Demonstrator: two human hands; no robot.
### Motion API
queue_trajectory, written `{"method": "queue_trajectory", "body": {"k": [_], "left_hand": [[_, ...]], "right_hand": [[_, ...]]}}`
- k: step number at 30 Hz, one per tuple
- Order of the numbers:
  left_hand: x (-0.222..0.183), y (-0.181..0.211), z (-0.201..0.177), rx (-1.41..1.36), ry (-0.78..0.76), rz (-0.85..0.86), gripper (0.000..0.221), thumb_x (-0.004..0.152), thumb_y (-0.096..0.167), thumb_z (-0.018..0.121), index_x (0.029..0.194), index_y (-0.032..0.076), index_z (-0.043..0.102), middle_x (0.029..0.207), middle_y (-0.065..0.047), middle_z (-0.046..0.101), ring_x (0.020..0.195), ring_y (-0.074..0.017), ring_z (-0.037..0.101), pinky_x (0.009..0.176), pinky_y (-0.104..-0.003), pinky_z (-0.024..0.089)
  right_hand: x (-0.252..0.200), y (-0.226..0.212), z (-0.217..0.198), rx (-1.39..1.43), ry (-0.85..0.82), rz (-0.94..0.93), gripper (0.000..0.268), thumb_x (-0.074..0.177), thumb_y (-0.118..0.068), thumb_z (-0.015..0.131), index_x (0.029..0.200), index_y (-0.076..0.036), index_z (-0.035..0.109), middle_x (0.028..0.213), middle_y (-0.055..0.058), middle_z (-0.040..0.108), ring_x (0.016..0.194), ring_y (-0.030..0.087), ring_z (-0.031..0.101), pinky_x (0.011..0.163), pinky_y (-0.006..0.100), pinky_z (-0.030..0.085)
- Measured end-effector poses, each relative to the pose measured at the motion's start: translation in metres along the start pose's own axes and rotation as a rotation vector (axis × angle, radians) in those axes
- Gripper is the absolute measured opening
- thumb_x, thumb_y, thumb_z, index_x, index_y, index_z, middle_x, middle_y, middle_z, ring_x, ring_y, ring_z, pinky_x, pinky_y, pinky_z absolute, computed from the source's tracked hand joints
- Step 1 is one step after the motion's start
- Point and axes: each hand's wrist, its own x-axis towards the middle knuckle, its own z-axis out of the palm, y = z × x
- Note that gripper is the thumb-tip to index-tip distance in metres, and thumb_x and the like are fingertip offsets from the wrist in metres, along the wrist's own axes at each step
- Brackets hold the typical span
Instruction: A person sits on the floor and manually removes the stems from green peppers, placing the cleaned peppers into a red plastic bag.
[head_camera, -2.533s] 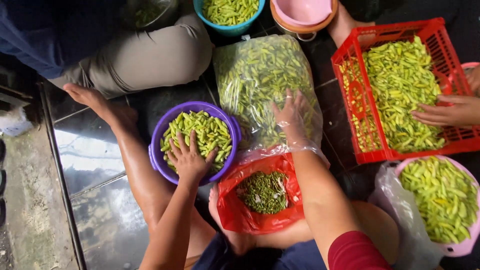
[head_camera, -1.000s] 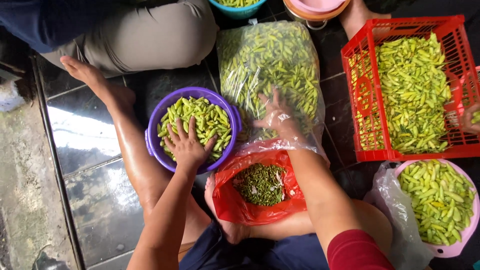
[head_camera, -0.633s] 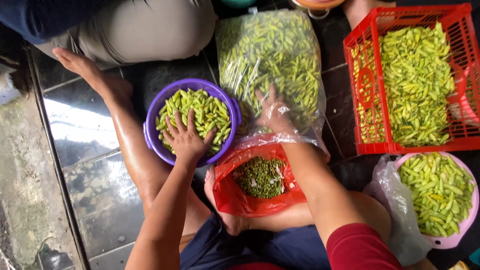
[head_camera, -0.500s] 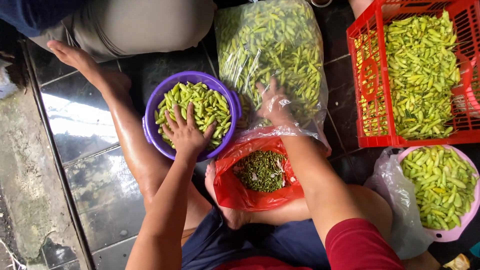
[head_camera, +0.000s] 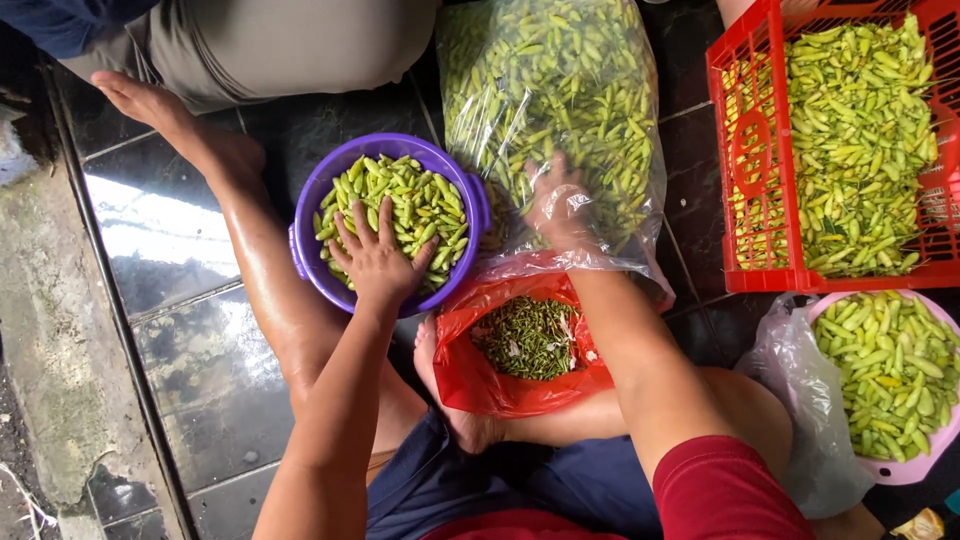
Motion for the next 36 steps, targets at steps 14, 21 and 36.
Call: {"method": "queue_trajectory", "body": {"k": [14,21,36], "left_hand": [[0.002,0.0,0.002,-0.015,0.005,-0.006,0.106,0.082,0.088,0.046,0.167,0.03,0.017,0.172,-0.018,0.01,0.155,-0.0486,-0.003,0.119,-0.068,-0.001],[0.003,-0.003,0.008,-0.023,0.018,-0.001,0.106,0.082,0.088,0.045,0.167,0.031,0.017,0.172,-0.017,0.009,0.155,-0.0491,-0.003,0.118,-0.069,-0.003],[0.004,-0.007,0.014,-0.038,0.044,0.018,0.106,0.083,0.089,0.044,0.167,0.029,0.019,0.172,-0.018,0.011,0.155,-0.0495,-0.001,0.118,-0.069,-0.004]], "right_hand": [[-0.05,0.033,-0.074,0.959,0.122,0.246,0.086,0.068,-0.031,0.094,0.141,-0.005,0.057,0.13,0.024,0.063,0.115,0.041,0.067,0.102,0.046,0.052],[-0.055,0.065,-0.06,1.478,0.153,0.321,0.056,0.075,-0.037,0.09,0.121,-0.009,0.072,0.11,0.009,0.069,0.097,0.02,0.064,0.089,0.048,0.054],[-0.121,0.053,-0.067,1.779,0.212,0.568,0.044,0.065,-0.026,0.095,0.091,-0.002,0.069,0.075,0.008,0.059,0.064,0.019,0.065,0.051,0.033,0.051]]}}
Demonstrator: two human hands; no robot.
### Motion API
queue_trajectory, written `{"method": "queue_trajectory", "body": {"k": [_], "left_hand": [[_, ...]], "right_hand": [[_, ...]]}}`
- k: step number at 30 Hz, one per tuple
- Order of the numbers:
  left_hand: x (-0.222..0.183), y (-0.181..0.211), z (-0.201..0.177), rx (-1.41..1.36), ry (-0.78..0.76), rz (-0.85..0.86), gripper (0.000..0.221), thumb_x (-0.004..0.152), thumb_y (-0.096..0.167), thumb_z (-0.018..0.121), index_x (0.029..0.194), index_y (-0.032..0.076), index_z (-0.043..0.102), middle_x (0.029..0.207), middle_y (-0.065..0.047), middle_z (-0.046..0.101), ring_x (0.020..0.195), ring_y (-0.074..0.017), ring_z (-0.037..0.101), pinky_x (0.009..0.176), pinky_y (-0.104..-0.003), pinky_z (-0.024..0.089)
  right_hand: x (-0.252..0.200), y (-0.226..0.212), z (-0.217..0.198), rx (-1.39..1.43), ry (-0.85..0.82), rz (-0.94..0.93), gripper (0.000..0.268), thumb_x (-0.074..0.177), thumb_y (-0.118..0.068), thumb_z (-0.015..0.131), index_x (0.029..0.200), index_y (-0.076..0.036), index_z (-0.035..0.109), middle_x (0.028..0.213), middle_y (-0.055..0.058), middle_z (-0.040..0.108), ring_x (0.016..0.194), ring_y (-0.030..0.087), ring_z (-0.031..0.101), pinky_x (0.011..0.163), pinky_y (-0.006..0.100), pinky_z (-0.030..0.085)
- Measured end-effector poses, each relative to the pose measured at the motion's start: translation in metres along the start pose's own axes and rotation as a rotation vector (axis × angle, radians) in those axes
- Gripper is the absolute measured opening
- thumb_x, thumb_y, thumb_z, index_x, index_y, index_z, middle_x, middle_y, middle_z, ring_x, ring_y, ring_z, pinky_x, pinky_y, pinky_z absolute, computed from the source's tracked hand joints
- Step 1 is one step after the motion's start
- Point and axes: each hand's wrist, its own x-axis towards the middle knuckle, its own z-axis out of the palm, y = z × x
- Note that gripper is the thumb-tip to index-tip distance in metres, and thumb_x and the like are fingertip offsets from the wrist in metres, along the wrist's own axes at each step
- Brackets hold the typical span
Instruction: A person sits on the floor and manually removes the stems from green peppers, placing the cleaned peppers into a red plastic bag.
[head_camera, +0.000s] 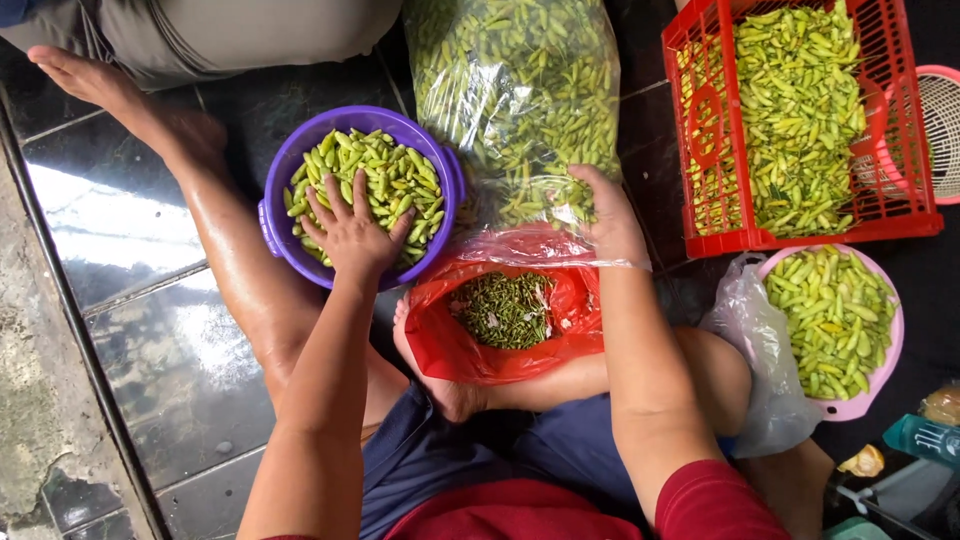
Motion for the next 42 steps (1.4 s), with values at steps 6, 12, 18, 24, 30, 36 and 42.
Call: {"method": "queue_trajectory", "body": {"k": [6,12,18,24,30,36,42], "left_hand": [[-0.002,0.001,-0.003,-0.006,0.0,0.007,0.106,0.083,0.089,0.044,0.167,0.028,0.02,0.172,-0.018,0.012,0.155,-0.0493,0.0,0.118,-0.069,-0.005],[0.0,0.0,-0.002,-0.012,-0.019,0.009,0.106,0.085,0.089,0.042,0.168,0.028,0.017,0.172,-0.019,0.009,0.155,-0.0496,-0.004,0.117,-0.07,-0.007],[0.0,0.0,-0.003,0.011,-0.042,-0.016,0.106,0.085,0.09,0.042,0.168,0.03,0.015,0.173,-0.017,0.008,0.155,-0.0478,-0.005,0.118,-0.069,-0.006],[-0.002,0.001,-0.006,-0.007,-0.04,0.0,0.106,0.084,0.088,0.045,0.168,0.029,0.016,0.172,-0.018,0.008,0.154,-0.0485,-0.004,0.118,-0.069,-0.005],[-0.002,0.001,-0.006,0.005,-0.06,-0.004,0.107,0.084,0.09,0.043,0.168,0.031,0.014,0.173,-0.016,0.007,0.155,-0.0474,-0.006,0.118,-0.069,-0.006],[-0.005,0.002,-0.009,-0.024,-0.031,0.002,0.104,0.086,0.086,0.046,0.168,0.029,0.016,0.172,-0.018,0.009,0.154,-0.0487,-0.003,0.118,-0.069,-0.005],[-0.004,0.002,-0.01,-0.007,-0.035,-0.007,0.104,0.087,0.086,0.046,0.168,0.03,0.015,0.173,-0.017,0.008,0.154,-0.0485,-0.004,0.118,-0.069,-0.005]], "right_hand": [[-0.004,0.014,-0.019,0.155,-0.263,0.12,0.045,0.071,-0.018,0.092,0.106,-0.002,0.069,0.085,0.014,0.069,0.068,0.027,0.072,0.05,0.038,0.059],[-0.021,0.06,-0.023,0.034,-0.236,0.106,0.055,0.071,-0.027,0.091,0.108,0.001,0.063,0.076,0.01,0.064,0.055,0.027,0.07,0.043,0.034,0.058],[-0.063,0.093,-0.051,-0.128,-0.369,0.267,0.052,0.08,-0.025,0.088,0.108,0.008,0.059,0.07,0.018,0.062,0.049,0.027,0.069,0.035,0.034,0.056],[-0.08,0.133,-0.048,-0.611,-0.493,0.053,0.057,0.081,-0.018,0.089,0.126,0.004,0.063,0.111,0.024,0.065,0.098,0.038,0.069,0.087,0.053,0.059],[-0.066,0.171,-0.051,-0.993,-0.527,-0.242,0.068,0.063,-0.028,0.09,0.127,-0.018,0.07,0.117,0.02,0.061,0.107,0.036,0.066,0.088,0.044,0.057],[-0.082,0.154,-0.02,-1.527,-0.5,-0.578,0.062,0.081,-0.041,0.078,0.139,-0.033,0.057,0.148,0.016,0.04,0.13,0.05,0.053,0.103,0.059,0.052],[-0.11,0.112,-0.018,-1.595,-0.605,-0.506,0.072,0.085,-0.033,0.081,0.15,-0.033,0.051,0.163,0.022,0.023,0.143,0.053,0.036,0.11,0.074,0.034]]}}
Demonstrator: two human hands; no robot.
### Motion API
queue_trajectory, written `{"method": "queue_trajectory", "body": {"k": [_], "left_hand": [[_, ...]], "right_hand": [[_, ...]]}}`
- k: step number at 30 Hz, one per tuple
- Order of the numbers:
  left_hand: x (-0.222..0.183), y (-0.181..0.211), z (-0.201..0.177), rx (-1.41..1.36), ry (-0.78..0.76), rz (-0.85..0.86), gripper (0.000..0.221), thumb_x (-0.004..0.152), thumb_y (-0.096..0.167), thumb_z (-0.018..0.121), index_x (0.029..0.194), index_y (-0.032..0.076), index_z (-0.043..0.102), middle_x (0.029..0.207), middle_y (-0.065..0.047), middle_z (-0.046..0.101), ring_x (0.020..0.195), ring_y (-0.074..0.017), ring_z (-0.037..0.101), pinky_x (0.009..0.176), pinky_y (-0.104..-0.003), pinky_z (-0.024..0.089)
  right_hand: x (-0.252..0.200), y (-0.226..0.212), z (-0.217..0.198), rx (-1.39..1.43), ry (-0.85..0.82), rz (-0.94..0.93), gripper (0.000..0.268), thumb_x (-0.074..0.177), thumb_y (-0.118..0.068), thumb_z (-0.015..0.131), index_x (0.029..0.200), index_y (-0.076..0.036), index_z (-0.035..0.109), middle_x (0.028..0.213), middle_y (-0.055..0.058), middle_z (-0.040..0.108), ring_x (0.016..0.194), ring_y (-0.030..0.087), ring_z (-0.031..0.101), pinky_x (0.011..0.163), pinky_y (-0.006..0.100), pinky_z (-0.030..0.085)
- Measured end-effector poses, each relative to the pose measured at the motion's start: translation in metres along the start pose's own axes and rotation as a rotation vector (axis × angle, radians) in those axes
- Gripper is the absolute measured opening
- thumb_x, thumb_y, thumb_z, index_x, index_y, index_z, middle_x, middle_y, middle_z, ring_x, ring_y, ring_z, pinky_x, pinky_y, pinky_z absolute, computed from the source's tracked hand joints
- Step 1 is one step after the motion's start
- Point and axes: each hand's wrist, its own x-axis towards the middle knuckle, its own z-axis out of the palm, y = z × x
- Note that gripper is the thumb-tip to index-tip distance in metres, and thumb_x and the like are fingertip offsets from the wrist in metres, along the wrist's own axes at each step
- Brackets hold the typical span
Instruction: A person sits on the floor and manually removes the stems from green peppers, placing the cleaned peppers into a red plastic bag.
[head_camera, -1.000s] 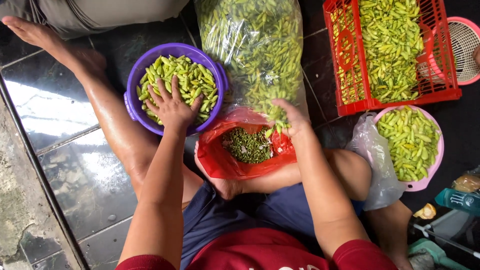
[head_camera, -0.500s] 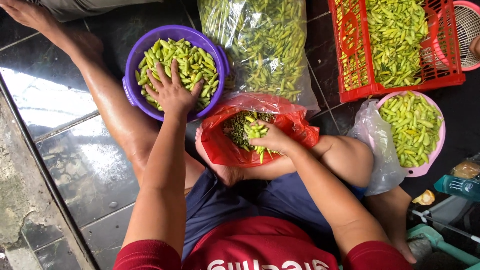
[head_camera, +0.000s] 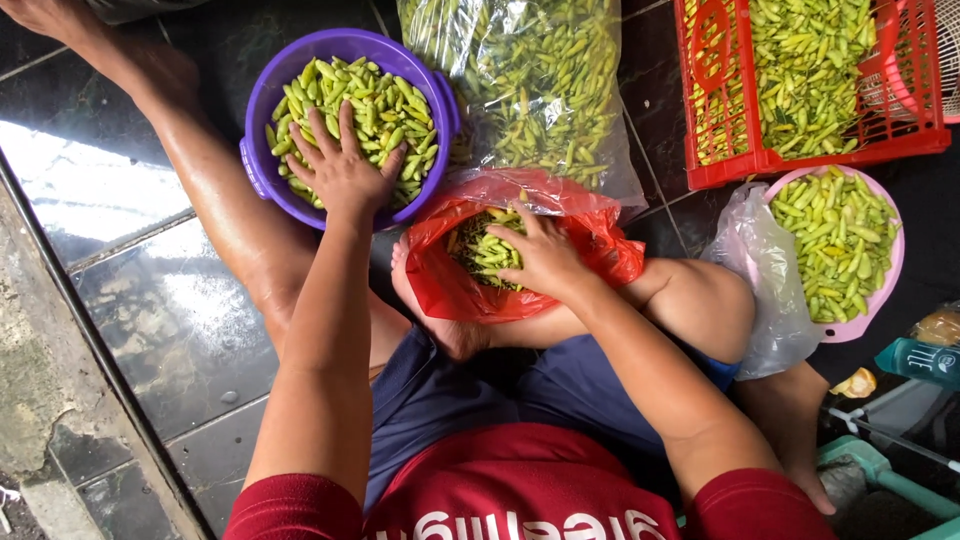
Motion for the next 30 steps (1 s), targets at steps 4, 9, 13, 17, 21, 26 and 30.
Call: {"method": "queue_trajectory", "body": {"k": [4,9,13,17,21,26,30], "left_hand": [[0.002,0.0,-0.003,0.066,-0.013,0.008,0.104,0.085,0.088,0.042,0.166,0.028,0.019,0.17,-0.018,0.003,0.151,-0.0433,-0.009,0.119,-0.07,0.002],[0.001,0.003,-0.006,0.079,-0.031,0.011,0.105,0.086,0.088,0.043,0.167,0.028,0.016,0.171,-0.018,0.002,0.151,-0.0431,-0.01,0.119,-0.07,0.001],[0.001,0.002,-0.006,0.087,-0.034,0.001,0.104,0.086,0.089,0.041,0.167,0.03,0.014,0.171,-0.017,-0.001,0.151,-0.0425,-0.011,0.119,-0.07,0.001],[0.0,-0.001,-0.001,0.007,-0.014,0.013,0.105,0.087,0.087,0.045,0.169,0.029,0.014,0.172,-0.018,0.005,0.153,-0.0491,-0.007,0.118,-0.07,-0.002],[0.002,0.0,0.004,-0.005,-0.012,0.003,0.106,0.086,0.086,0.046,0.169,0.028,0.013,0.173,-0.018,0.004,0.153,-0.0491,-0.008,0.117,-0.07,-0.007],[0.003,-0.002,0.004,-0.023,0.001,0.013,0.105,0.086,0.086,0.045,0.168,0.027,0.016,0.172,-0.019,0.007,0.153,-0.0505,-0.007,0.116,-0.069,-0.009],[0.005,-0.003,0.008,-0.013,-0.001,0.008,0.105,0.086,0.087,0.043,0.168,0.027,0.016,0.172,-0.019,0.007,0.154,-0.0496,-0.007,0.116,-0.069,-0.008]], "right_hand": [[-0.013,-0.009,-0.017,-0.048,-0.166,0.168,0.062,0.102,-0.032,0.047,0.157,-0.016,0.024,0.171,0.007,-0.003,0.152,0.035,0.006,0.123,0.058,0.009],[-0.004,0.015,0.039,-0.194,-0.239,-0.006,0.094,0.096,-0.035,0.062,0.166,-0.013,0.003,0.169,0.02,-0.019,0.153,0.042,-0.023,0.121,0.061,0.005],[0.007,0.021,0.01,-0.041,0.097,0.023,0.014,0.102,-0.029,0.052,0.111,-0.022,0.044,0.106,0.003,0.019,0.095,0.022,0.016,0.12,0.055,0.022],[0.053,0.08,0.013,-0.234,1.052,-0.188,0.012,0.088,-0.013,0.071,0.081,-0.008,0.063,0.084,0.008,0.061,0.083,0.03,0.06,0.069,0.038,0.051],[0.101,0.106,0.018,0.047,0.915,-0.109,0.011,0.094,-0.019,0.068,0.103,-0.014,0.071,0.118,0.004,0.062,0.11,0.032,0.056,0.089,0.042,0.053],[0.112,0.061,-0.043,0.094,0.252,0.346,0.114,0.078,-0.076,0.072,0.165,-0.045,0.006,0.168,0.028,0.016,0.15,0.059,0.009,0.121,0.067,0.019],[0.129,0.038,-0.057,0.159,0.216,0.278,0.106,0.082,-0.043,0.081,0.164,-0.043,0.014,0.156,0.031,0.041,0.141,0.065,0.031,0.111,0.071,0.034]]}}
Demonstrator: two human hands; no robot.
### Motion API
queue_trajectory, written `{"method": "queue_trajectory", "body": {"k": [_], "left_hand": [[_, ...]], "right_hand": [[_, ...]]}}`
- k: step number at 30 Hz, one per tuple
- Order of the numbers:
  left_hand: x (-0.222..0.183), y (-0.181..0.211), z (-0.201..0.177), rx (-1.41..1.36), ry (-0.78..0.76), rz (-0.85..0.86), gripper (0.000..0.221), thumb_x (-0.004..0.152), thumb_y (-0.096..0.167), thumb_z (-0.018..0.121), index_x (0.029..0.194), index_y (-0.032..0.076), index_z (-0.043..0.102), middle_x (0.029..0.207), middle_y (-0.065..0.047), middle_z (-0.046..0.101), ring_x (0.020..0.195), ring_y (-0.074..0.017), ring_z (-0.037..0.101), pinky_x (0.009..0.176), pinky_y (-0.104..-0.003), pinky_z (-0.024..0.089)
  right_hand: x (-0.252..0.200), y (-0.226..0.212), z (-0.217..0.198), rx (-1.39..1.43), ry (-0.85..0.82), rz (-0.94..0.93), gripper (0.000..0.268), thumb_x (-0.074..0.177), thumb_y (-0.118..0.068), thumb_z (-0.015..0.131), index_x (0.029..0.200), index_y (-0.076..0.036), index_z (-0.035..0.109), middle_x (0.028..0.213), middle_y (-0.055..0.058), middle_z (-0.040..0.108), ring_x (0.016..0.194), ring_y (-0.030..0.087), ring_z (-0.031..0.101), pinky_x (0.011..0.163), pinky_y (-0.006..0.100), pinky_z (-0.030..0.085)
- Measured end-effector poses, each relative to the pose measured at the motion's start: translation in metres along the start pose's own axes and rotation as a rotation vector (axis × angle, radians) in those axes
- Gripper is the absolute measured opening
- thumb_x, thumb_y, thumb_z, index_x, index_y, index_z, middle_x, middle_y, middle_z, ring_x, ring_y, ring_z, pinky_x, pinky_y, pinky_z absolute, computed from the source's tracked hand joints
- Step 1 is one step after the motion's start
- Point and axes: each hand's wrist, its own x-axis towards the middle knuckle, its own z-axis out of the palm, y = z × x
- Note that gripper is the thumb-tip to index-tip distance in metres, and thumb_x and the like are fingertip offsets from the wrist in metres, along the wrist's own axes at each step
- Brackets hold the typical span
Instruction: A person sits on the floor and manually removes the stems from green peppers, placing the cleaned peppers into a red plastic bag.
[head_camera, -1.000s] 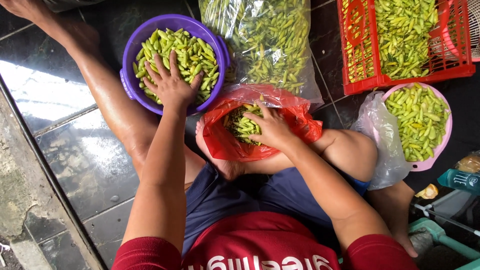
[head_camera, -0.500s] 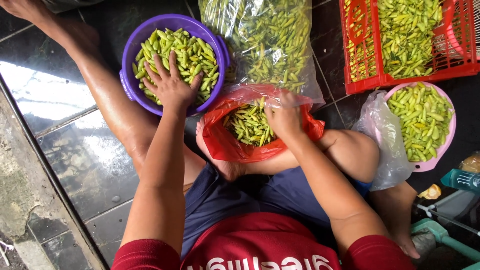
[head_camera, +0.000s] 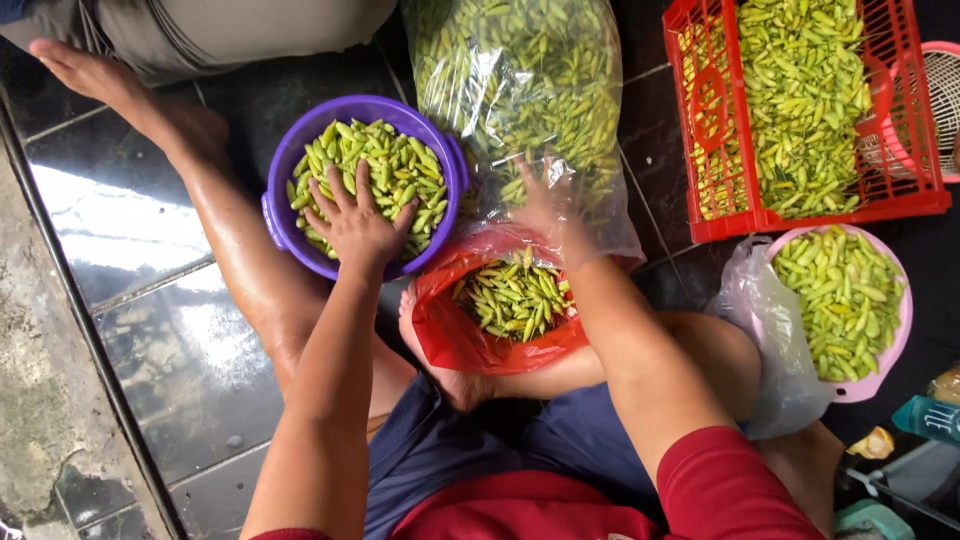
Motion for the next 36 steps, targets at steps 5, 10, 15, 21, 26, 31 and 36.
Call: {"method": "queue_trajectory", "body": {"k": [5,10,15,21,26,31,36], "left_hand": [[0.003,-0.002,0.004,0.043,0.005,0.008,0.107,0.084,0.089,0.042,0.168,0.027,0.016,0.171,-0.02,0.01,0.154,-0.05,-0.005,0.116,-0.07,-0.007],[0.003,-0.003,0.006,0.042,0.03,0.01,0.106,0.084,0.085,0.047,0.167,0.026,0.018,0.171,-0.02,0.011,0.154,-0.0506,-0.003,0.116,-0.07,-0.006],[0.002,-0.003,0.006,0.022,0.056,0.026,0.104,0.086,0.085,0.045,0.167,0.025,0.02,0.17,-0.021,0.012,0.154,-0.0513,-0.002,0.116,-0.07,-0.005],[0.003,-0.003,0.007,0.024,0.038,0.023,0.106,0.085,0.085,0.046,0.167,0.025,0.019,0.171,-0.021,0.011,0.154,-0.0515,-0.003,0.116,-0.07,-0.007],[-0.001,0.0,0.003,0.009,0.047,0.017,0.104,0.086,0.084,0.047,0.167,0.024,0.02,0.17,-0.021,0.013,0.154,-0.0512,-0.002,0.116,-0.069,-0.007],[0.001,-0.001,0.004,0.011,0.037,0.006,0.105,0.085,0.084,0.048,0.167,0.027,0.019,0.171,-0.02,0.012,0.154,-0.0496,-0.003,0.117,-0.069,-0.005],[0.002,-0.001,0.003,0.017,0.035,0.011,0.105,0.084,0.086,0.047,0.167,0.028,0.019,0.171,-0.02,0.012,0.154,-0.0497,-0.002,0.117,-0.07,-0.003]], "right_hand": [[0.052,0.024,0.046,-0.285,-0.049,-0.019,0.104,0.077,-0.031,0.086,0.161,-0.042,0.026,0.167,0.025,0.015,0.141,0.069,0.023,0.106,0.078,0.038],[0.08,0.046,0.082,-0.122,-0.072,-0.003,0.095,0.085,-0.018,0.078,0.164,-0.035,0.028,0.17,0.021,0.0,0.151,0.055,0.019,0.115,0.067,0.036],[0.086,0.056,0.08,-0.19,0.006,0.018,0.093,0.084,-0.036,0.082,0.162,-0.043,0.031,0.169,0.019,0.007,0.143,0.056,0.032,0.102,0.071,0.045],[0.039,0.025,0.002,-0.278,0.386,0.054,0.055,0.088,-0.025,0.071,0.137,-0.007,0.056,0.119,0.018,0.062,0.118,0.015,0.063,0.089,0.015,0.041],[0.024,0.039,-0.039,0.515,0.247,0.473,0.078,0.082,-0.083,0.056,0.136,-0.027,0.054,0.129,0.006,0.069,0.121,0.019,0.066,0.099,0.034,0.053],[0.042,0.096,0.006,0.729,0.352,0.322,0.076,0.074,-0.047,0.081,0.143,-0.021,0.061,0.131,0.026,0.063,0.119,0.038,0.065,0.091,0.051,0.053],[0.008,0.128,0.015,1.278,-0.021,0.222,0.051,0.081,-0.02,0.083,0.124,0.001,0.066,0.097,0.019,0.069,0.072,0.029,0.073,0.056,0.046,0.063]]}}
